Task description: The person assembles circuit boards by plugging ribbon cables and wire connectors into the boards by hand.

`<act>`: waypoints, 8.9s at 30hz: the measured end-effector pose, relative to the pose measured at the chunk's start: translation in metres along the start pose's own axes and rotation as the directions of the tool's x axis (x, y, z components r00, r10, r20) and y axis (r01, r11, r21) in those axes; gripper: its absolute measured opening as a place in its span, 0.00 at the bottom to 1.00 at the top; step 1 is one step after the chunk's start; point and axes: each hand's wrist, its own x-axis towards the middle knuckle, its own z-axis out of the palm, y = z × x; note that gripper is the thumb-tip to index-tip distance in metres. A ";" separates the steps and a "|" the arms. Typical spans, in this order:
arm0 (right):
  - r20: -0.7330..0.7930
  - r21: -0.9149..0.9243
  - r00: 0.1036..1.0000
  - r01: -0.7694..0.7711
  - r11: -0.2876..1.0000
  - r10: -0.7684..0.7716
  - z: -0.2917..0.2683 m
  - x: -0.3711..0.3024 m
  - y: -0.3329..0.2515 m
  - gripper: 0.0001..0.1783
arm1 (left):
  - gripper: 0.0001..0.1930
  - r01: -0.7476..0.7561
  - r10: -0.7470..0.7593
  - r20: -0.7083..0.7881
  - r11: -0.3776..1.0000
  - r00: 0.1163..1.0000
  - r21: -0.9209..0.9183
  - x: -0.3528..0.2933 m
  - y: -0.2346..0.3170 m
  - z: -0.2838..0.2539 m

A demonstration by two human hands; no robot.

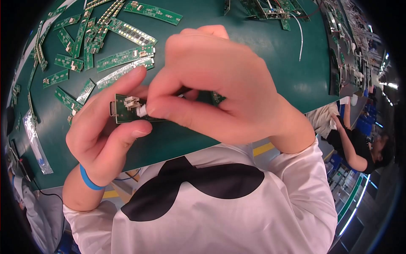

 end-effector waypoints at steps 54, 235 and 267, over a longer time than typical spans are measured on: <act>-0.073 -0.296 0.997 -0.026 0.955 0.005 -0.050 -0.047 -0.008 0.12 | 0.23 0.186 -0.237 -0.101 0.914 0.966 -0.361 0.007 -0.002 0.032; 0.790 0.383 0.525 -0.826 0.413 0.316 -0.041 -0.009 0.002 0.19 | 0.11 -0.489 0.329 0.426 0.799 0.843 0.350 0.018 0.013 0.016; 0.688 0.585 0.657 -0.753 0.302 0.307 -0.037 -0.017 0.000 0.18 | 0.17 0.013 -0.014 0.089 1.000 0.996 0.012 0.023 0.011 0.016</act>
